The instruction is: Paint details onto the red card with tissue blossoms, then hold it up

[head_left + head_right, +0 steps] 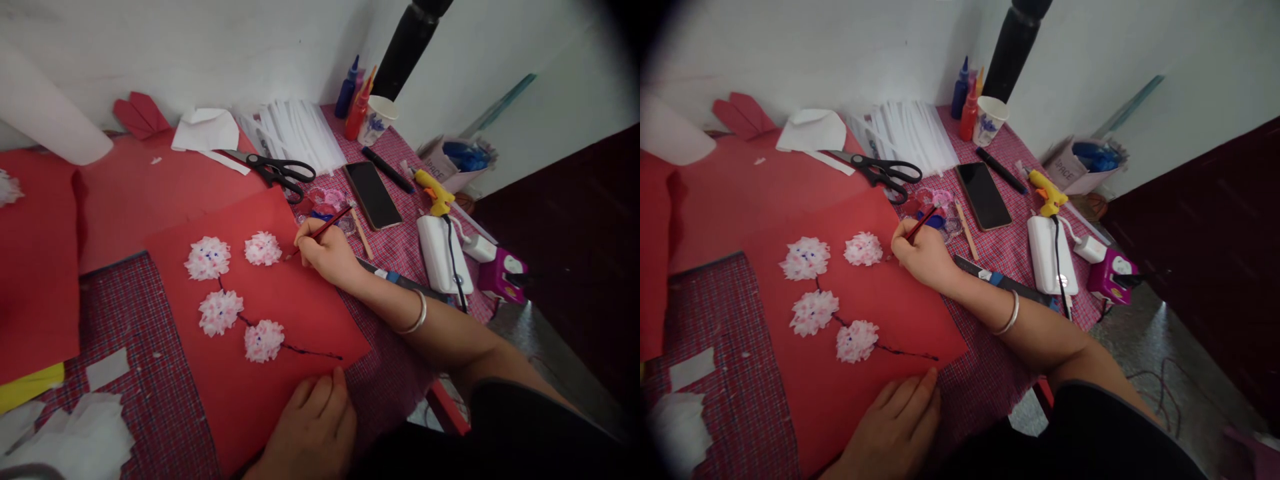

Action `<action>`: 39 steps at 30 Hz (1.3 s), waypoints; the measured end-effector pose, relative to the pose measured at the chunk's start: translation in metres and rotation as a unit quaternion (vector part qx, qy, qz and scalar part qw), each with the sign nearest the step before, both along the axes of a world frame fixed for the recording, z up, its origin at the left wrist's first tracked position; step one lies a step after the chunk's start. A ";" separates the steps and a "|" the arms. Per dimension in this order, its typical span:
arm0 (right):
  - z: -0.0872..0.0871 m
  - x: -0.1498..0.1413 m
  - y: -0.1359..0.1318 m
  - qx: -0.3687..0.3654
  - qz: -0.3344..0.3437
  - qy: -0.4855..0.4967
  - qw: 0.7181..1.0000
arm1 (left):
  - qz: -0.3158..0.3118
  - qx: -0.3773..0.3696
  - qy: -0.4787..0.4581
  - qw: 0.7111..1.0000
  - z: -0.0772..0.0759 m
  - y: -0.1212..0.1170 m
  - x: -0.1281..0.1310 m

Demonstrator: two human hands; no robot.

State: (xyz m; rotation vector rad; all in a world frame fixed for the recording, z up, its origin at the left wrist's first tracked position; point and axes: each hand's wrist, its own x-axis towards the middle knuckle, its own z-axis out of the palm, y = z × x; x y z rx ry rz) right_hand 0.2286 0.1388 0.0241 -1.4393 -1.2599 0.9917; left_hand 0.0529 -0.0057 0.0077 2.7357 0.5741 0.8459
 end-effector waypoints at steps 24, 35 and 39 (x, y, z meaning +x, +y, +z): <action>-0.004 -0.007 -0.007 0.005 0.108 0.045 0.993 | -0.001 -0.005 0.003 1.000 0.003 0.000 0.001; 0.003 -0.007 -0.005 -0.009 0.072 0.000 0.997 | -0.016 -0.002 0.026 1.000 0.000 -0.001 -0.003; 0.005 -0.004 -0.004 -0.001 0.052 -0.033 0.998 | -0.013 -0.006 0.021 1.000 0.001 0.000 -0.002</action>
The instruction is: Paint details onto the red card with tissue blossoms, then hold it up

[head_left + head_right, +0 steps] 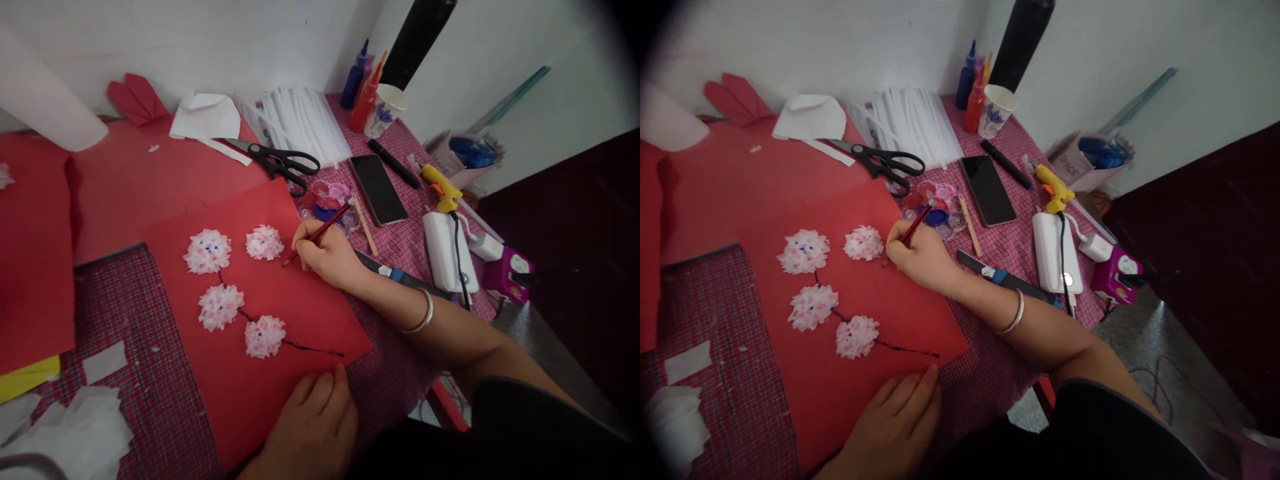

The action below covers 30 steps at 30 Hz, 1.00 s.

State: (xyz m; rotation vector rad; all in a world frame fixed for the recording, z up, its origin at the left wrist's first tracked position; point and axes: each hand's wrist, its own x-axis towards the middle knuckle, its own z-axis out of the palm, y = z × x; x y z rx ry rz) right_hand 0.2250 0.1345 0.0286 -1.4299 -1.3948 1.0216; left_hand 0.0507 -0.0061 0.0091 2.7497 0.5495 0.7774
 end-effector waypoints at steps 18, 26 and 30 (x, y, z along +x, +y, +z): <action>0.000 0.005 0.007 -0.026 -0.062 0.034 0.997 | -0.010 0.006 0.021 1.000 -0.002 -0.002 -0.001; -0.005 0.006 0.007 -0.015 -0.060 0.061 0.996 | -0.001 -0.002 0.000 1.000 0.002 0.002 0.001; -0.004 0.006 0.002 0.001 -0.031 0.102 0.994 | 0.006 -0.006 -0.012 1.000 0.002 0.002 0.001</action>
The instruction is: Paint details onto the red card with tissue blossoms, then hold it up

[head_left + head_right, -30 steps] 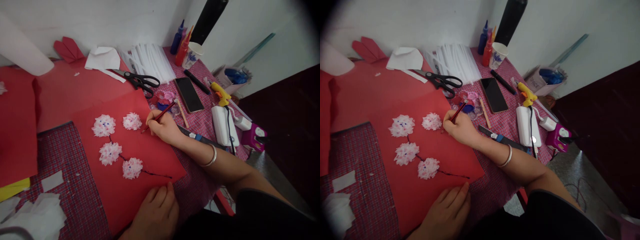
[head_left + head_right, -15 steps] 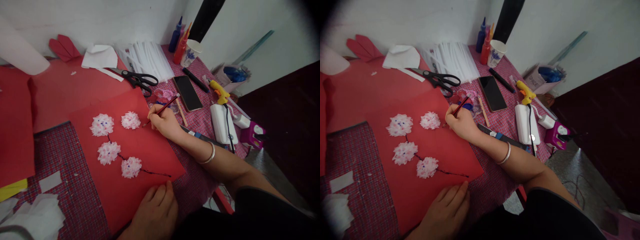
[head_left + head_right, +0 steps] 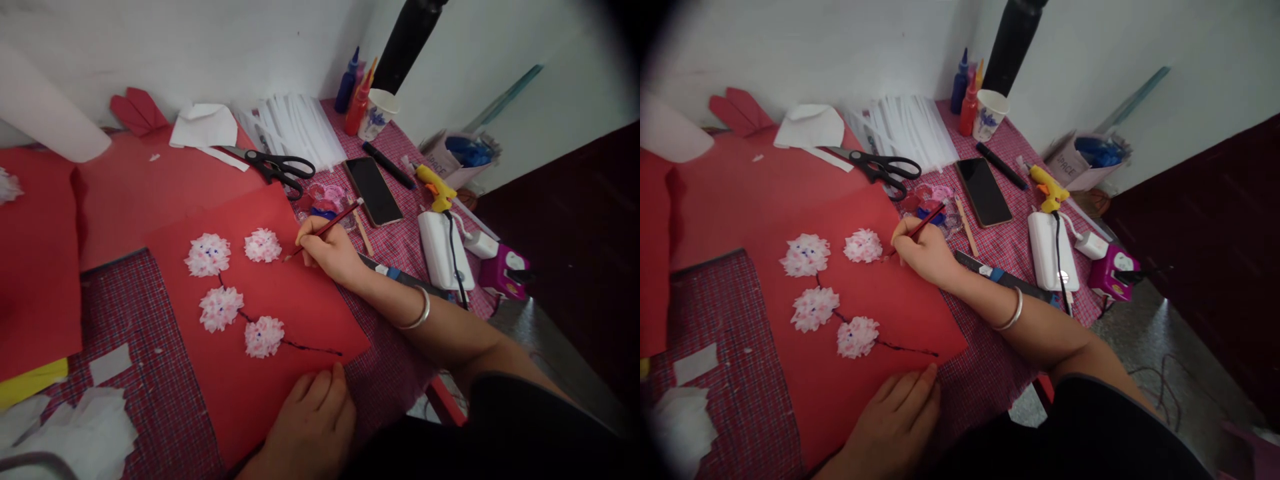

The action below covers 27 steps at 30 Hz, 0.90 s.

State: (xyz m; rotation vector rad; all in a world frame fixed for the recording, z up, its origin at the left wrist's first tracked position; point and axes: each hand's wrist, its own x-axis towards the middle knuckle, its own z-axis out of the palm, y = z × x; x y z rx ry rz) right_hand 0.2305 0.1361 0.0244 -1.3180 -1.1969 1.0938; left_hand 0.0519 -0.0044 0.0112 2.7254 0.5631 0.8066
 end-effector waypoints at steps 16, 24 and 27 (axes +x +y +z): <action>-0.005 -0.003 -0.002 0.015 0.067 -0.028 0.997 | 0.004 -0.012 0.002 1.000 0.000 0.000 0.000; -0.002 0.001 0.000 0.033 0.043 -0.075 0.996 | 0.000 -0.015 0.005 1.000 0.000 0.002 0.001; 0.002 0.001 0.000 0.019 0.036 -0.061 0.997 | -0.003 -0.012 0.006 1.000 0.001 0.001 0.001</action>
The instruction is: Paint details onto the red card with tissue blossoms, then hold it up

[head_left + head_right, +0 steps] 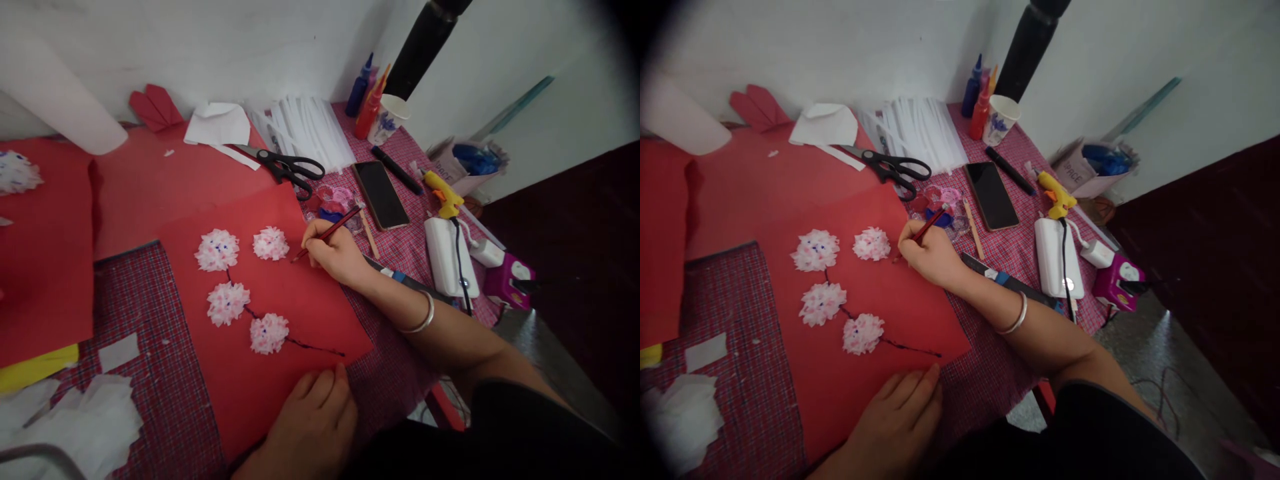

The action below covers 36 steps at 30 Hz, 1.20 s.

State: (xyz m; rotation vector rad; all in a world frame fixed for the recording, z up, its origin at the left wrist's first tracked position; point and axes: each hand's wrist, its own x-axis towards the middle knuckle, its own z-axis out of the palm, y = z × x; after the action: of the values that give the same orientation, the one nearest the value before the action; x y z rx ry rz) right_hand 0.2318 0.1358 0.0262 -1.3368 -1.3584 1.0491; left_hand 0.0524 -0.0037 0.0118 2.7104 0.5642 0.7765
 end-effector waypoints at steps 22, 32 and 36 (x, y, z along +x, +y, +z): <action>-0.004 -0.012 -0.006 0.016 0.042 -0.012 0.999 | -0.008 0.006 0.006 1.000 -0.002 -0.003 0.000; -0.002 -0.015 -0.004 0.000 0.092 0.017 0.996 | -0.009 -0.001 0.025 1.000 0.000 -0.002 -0.001; -0.003 -0.016 -0.004 -0.006 0.108 0.024 0.994 | -0.013 0.002 0.030 0.999 0.002 -0.003 -0.002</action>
State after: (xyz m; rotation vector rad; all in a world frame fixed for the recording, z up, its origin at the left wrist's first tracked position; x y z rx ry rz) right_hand 0.2161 0.1320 0.0237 -1.1838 -1.4866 1.2264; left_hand 0.0508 -0.0071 0.0140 2.7480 0.5395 0.6914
